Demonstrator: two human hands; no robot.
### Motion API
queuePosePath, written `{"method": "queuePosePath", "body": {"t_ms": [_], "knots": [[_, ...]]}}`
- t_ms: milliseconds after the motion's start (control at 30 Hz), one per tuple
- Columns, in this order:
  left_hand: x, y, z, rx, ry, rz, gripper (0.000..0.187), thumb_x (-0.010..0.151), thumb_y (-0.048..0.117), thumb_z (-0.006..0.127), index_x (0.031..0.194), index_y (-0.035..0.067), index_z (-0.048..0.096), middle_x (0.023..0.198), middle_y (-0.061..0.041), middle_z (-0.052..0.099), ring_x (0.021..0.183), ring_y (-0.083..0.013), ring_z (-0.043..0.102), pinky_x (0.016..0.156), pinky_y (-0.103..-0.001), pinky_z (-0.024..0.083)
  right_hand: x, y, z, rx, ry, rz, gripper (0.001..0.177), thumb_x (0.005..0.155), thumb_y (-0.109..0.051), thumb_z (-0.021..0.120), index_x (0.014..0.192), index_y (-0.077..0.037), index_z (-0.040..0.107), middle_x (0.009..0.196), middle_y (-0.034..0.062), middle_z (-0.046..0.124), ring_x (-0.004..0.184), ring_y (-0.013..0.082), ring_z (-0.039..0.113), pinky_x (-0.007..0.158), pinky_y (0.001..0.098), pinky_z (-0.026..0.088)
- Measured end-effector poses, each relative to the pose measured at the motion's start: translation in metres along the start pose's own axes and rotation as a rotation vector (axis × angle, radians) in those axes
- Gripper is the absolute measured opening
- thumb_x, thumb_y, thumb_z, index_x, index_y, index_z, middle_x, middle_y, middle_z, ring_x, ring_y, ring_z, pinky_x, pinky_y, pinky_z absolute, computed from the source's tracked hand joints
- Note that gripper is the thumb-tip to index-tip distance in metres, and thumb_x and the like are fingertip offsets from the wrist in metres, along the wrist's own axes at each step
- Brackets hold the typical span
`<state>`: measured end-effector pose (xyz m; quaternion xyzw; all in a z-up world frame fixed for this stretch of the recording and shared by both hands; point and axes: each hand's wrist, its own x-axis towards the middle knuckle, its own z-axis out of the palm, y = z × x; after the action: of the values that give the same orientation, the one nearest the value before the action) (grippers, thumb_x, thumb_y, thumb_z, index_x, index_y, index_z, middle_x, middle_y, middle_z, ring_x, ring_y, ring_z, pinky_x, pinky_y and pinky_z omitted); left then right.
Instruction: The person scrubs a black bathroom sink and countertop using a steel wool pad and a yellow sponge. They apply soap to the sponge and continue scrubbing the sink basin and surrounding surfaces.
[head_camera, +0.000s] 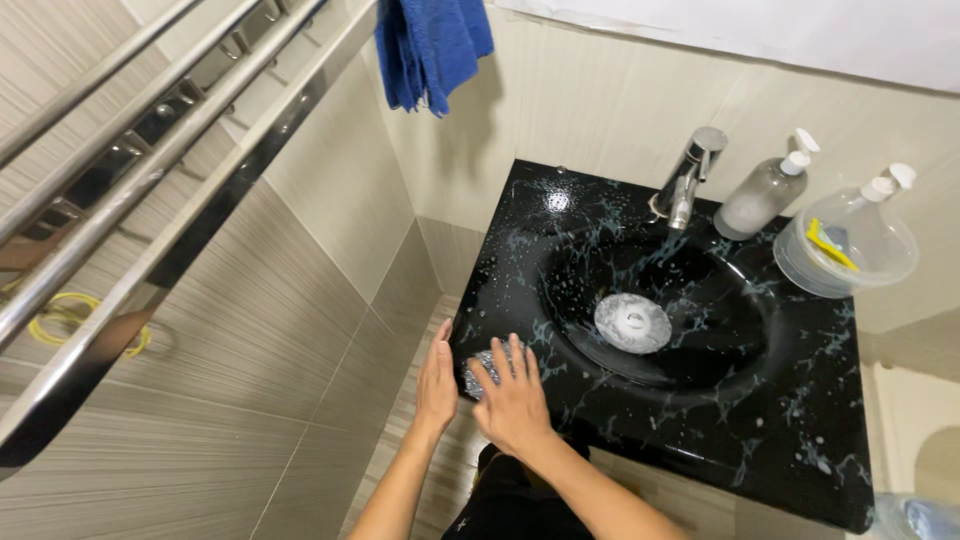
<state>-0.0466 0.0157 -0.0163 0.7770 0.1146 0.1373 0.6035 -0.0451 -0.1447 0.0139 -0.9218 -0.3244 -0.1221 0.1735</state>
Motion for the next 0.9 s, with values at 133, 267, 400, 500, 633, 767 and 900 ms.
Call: {"method": "queuePosePath", "body": {"t_ms": [133, 267, 400, 500, 633, 767, 900], "knots": [[-0.004, 0.004, 0.021, 0.546, 0.008, 0.339, 0.052, 0.107, 0.037, 0.042, 0.15, 0.009, 0.05, 0.161, -0.016, 0.042, 0.152, -0.0393, 0.03, 0.122, -0.05, 0.019, -0.046, 0.05, -0.027, -0.094, 0.027, 0.147, 0.053, 0.079, -0.034, 0.063, 0.129, -0.014, 0.06, 0.144, 0.0264, 0.047, 0.141, 0.0496, 0.034, 0.115, 0.0627, 0.025], [-0.008, 0.01, 0.033, 0.799, 0.026, 0.528, 0.051, 0.1, 0.036, 0.054, 0.144, 0.011, 0.056, 0.158, -0.014, 0.045, 0.15, -0.0372, 0.034, 0.121, -0.05, 0.022, -0.11, 0.122, -0.056, -0.209, 0.235, 0.263, 0.048, 0.085, -0.041, 0.068, 0.12, -0.008, 0.064, 0.138, 0.0277, 0.05, 0.138, 0.05, 0.038, 0.114, 0.0627, 0.033], [-0.009, 0.012, 0.032, 0.746, 0.022, 0.639, 0.054, 0.096, 0.035, 0.058, 0.145, 0.011, 0.057, 0.157, -0.014, 0.048, 0.147, -0.036, 0.04, 0.121, -0.047, 0.03, -0.186, 0.173, -0.099, -0.231, 0.228, 0.431, 0.043, 0.076, -0.028, 0.067, 0.112, -0.004, 0.067, 0.139, 0.0248, 0.05, 0.142, 0.0503, 0.036, 0.113, 0.0613, 0.035], [-0.009, 0.01, 0.033, 0.784, -0.012, 0.65, 0.054, 0.096, 0.034, 0.057, 0.145, 0.011, 0.056, 0.156, -0.013, 0.05, 0.147, -0.0349, 0.042, 0.12, -0.048, 0.032, -0.192, 0.177, -0.104, -0.249, 0.192, 0.505, 0.043, 0.075, -0.026, 0.066, 0.111, -0.004, 0.067, 0.14, 0.0257, 0.05, 0.142, 0.0507, 0.036, 0.114, 0.0602, 0.035], [-0.009, 0.008, 0.033, 0.799, -0.036, 0.668, 0.056, 0.096, 0.036, 0.055, 0.146, 0.012, 0.055, 0.156, -0.013, 0.049, 0.147, -0.0351, 0.041, 0.119, -0.048, 0.032, -0.15, 0.147, -0.079, -0.228, 0.118, 0.465, 0.038, 0.087, -0.035, 0.064, 0.11, -0.006, 0.067, 0.136, 0.0258, 0.051, 0.141, 0.0489, 0.036, 0.118, 0.0611, 0.029], [-0.007, 0.008, 0.033, 0.817, -0.038, 0.664, 0.057, 0.096, 0.036, 0.055, 0.147, 0.012, 0.054, 0.157, -0.013, 0.048, 0.147, -0.0345, 0.041, 0.119, -0.048, 0.032, -0.091, 0.103, -0.049, -0.15, 0.075, 0.323, 0.053, 0.091, -0.029, 0.057, 0.139, -0.007, 0.056, 0.142, 0.0305, 0.046, 0.14, 0.0501, 0.034, 0.118, 0.0618, 0.023], [-0.007, 0.008, 0.032, 0.831, -0.046, 0.659, 0.057, 0.096, 0.037, 0.055, 0.147, 0.012, 0.054, 0.157, -0.013, 0.048, 0.147, -0.0348, 0.041, 0.119, -0.048, 0.032, -0.05, 0.059, -0.029, -0.058, 0.081, 0.247, 0.066, 0.092, -0.03, 0.056, 0.152, -0.006, 0.046, 0.151, 0.0308, 0.041, 0.146, 0.0505, 0.028, 0.122, 0.0611, 0.019]]}}
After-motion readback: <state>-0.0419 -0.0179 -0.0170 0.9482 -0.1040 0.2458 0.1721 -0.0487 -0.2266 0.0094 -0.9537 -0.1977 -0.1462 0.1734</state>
